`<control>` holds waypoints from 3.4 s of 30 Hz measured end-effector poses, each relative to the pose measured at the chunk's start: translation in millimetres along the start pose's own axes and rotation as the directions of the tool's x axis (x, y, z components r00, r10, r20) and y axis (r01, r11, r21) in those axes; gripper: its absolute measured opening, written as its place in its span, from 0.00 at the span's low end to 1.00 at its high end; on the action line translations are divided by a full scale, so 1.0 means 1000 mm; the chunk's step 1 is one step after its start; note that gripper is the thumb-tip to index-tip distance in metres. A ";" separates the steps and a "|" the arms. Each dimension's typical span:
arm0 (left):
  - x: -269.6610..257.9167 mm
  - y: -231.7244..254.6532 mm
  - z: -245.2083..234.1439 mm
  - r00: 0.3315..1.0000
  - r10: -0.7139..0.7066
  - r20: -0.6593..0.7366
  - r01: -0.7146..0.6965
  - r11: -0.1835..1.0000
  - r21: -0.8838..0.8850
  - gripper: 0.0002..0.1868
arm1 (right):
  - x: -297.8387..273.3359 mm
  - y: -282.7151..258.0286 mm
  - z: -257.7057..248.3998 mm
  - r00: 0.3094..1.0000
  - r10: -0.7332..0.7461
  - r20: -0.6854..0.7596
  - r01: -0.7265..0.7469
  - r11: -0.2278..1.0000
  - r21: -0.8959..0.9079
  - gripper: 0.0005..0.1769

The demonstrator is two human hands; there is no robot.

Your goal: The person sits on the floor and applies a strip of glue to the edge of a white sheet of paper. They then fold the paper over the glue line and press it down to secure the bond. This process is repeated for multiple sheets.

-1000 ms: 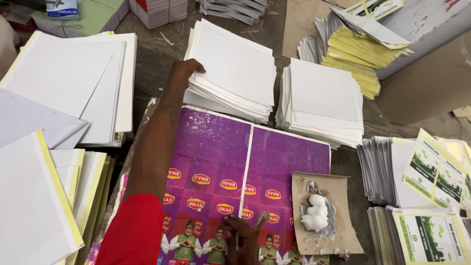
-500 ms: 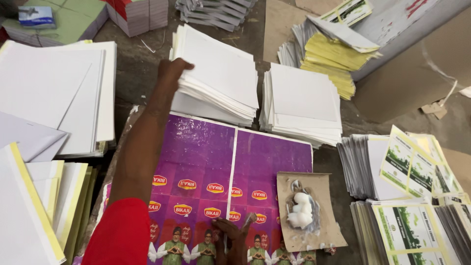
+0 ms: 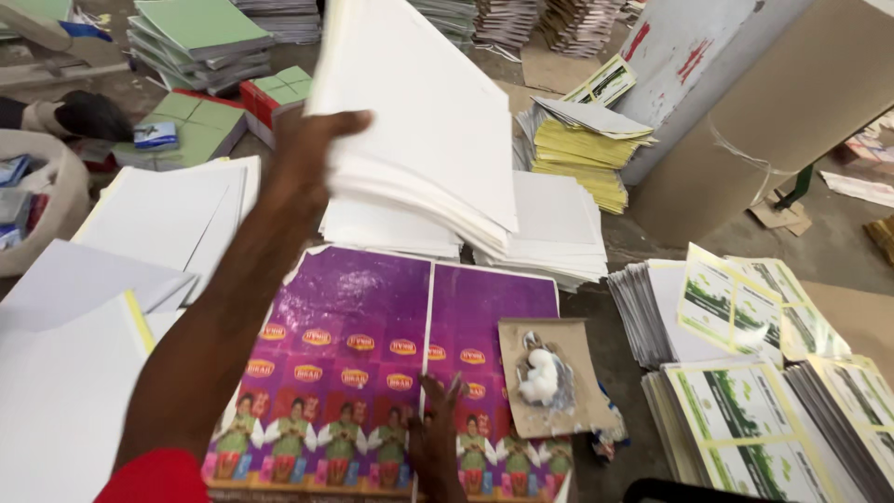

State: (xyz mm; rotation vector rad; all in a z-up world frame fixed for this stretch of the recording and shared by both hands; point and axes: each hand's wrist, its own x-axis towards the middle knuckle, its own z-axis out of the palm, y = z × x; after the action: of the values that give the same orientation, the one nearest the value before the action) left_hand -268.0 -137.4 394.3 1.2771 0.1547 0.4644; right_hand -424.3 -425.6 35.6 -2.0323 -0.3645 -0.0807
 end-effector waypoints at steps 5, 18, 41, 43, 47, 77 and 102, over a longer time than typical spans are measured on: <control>-0.153 0.016 -0.066 0.987 -0.161 0.019 0.161 0.960 -0.231 0.27 | 0.006 0.022 0.001 0.990 -0.002 -0.141 0.021 0.990 0.136 0.41; -0.394 -0.146 -0.187 0.733 -0.654 -0.189 0.649 0.755 -0.096 0.39 | -0.102 -0.014 -0.084 0.825 0.549 0.130 -0.542 0.706 0.456 0.65; -0.403 -0.176 -0.184 0.907 -0.403 -0.123 0.401 0.736 0.545 0.34 | -0.142 -0.107 -0.102 0.945 0.325 -0.027 -0.298 0.895 0.331 0.73; -0.417 -0.157 -0.174 0.952 -0.286 -0.109 0.304 0.853 0.423 0.32 | -0.150 -0.107 -0.112 0.952 0.298 -0.074 -0.249 0.889 0.384 0.68; -0.409 -0.118 -0.172 0.972 0.204 0.116 -0.230 0.927 0.295 0.24 | -0.172 -0.101 -0.151 0.982 -0.133 -0.130 0.181 0.846 0.501 0.63; -0.412 -0.116 -0.165 0.968 -0.252 0.014 0.216 0.859 0.464 0.34 | -0.125 -0.200 -0.124 0.862 0.508 -0.005 -0.483 0.822 0.304 0.67; -0.271 -0.175 -0.184 0.980 -0.018 0.196 -0.025 0.976 0.218 0.56 | -0.003 -0.053 -0.119 0.996 0.020 0.089 -0.069 0.808 0.586 0.73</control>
State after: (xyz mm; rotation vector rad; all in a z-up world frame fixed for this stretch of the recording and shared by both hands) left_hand -535.1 -125.3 135.8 1.5328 0.0365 0.3269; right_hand -430.6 -507.6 136.2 -1.4220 -0.3389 0.1317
